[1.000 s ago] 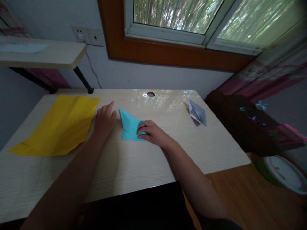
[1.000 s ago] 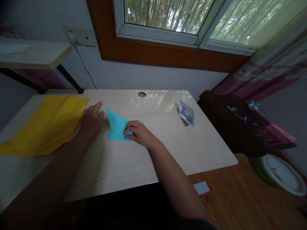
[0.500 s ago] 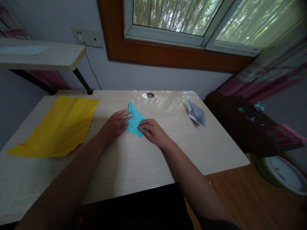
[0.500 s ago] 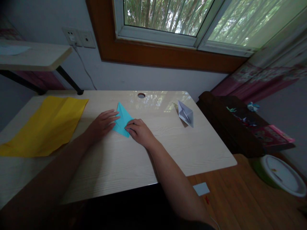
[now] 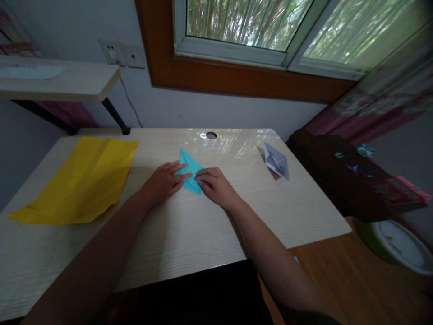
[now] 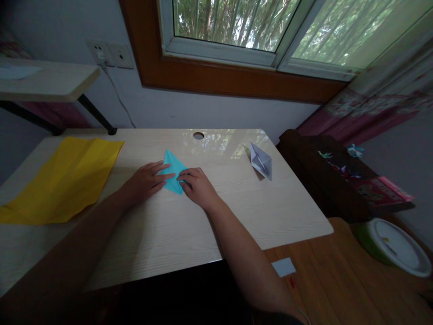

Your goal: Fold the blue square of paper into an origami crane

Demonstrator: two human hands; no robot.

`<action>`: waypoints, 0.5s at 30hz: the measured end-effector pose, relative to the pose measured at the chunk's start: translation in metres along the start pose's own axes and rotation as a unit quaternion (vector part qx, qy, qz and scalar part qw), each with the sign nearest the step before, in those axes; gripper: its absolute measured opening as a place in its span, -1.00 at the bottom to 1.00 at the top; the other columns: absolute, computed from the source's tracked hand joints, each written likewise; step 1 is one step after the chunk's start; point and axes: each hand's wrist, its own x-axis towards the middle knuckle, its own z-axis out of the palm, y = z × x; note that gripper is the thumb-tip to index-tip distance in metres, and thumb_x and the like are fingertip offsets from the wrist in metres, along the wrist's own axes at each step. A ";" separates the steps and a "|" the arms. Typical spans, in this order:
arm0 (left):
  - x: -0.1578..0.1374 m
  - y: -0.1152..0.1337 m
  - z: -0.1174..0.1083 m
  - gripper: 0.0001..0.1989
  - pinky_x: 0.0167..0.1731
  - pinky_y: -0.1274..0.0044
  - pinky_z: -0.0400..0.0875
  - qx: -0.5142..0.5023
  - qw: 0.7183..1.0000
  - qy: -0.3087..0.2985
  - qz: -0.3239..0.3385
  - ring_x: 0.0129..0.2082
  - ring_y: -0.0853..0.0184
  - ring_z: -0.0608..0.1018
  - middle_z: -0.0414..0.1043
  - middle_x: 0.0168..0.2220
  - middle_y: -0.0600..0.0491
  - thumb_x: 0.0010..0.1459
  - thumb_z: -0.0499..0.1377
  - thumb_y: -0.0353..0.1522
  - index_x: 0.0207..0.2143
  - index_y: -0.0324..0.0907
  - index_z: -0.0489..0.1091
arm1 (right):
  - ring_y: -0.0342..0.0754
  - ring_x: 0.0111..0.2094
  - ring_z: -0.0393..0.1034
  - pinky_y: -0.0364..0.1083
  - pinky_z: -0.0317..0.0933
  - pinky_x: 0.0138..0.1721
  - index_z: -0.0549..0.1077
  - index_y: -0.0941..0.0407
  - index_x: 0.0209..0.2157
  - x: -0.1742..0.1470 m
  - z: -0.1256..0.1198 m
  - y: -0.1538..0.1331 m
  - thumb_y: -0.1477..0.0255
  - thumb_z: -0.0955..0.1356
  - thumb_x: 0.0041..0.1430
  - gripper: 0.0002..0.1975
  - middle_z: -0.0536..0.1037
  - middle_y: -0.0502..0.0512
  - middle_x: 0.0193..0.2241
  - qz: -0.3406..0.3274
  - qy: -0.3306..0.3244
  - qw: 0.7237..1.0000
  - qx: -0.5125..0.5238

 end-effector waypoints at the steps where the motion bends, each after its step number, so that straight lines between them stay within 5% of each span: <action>1: 0.000 0.001 -0.001 -0.59 0.35 0.07 0.12 0.006 1.000 -0.004 0.003 0.40 0.07 0.22 0.23 0.38 0.00 0.42 0.05 -0.29 0.26 0.13 0.37 | 0.07 0.04 0.42 0.13 0.25 0.14 0.58 0.06 -0.07 0.000 0.000 0.000 0.51 0.38 0.29 -0.79 0.59 0.18 -0.01 0.002 -0.002 1.000 -0.001; 7: -0.002 0.008 -0.004 -0.61 0.34 0.02 0.07 0.025 0.999 -0.023 0.014 0.40 0.02 0.23 0.24 0.37 -0.01 0.42 0.08 -0.23 0.25 0.17 0.39 | 0.06 0.05 0.41 0.13 0.25 0.15 0.55 0.03 -0.01 0.001 -0.001 -0.001 0.54 0.35 0.31 -0.73 0.59 0.15 -0.01 0.026 -0.023 0.999 0.015; 15: -0.003 0.005 -0.003 -0.57 0.37 0.03 0.01 0.001 1.000 -0.028 0.010 0.38 0.05 0.26 0.19 0.41 0.06 0.39 0.11 -0.16 0.28 0.17 0.34 | 0.06 0.00 0.44 0.11 0.30 0.11 0.56 0.09 -0.09 0.001 0.000 0.006 0.70 0.26 0.17 -0.61 0.59 0.20 -0.05 0.098 0.060 0.993 0.017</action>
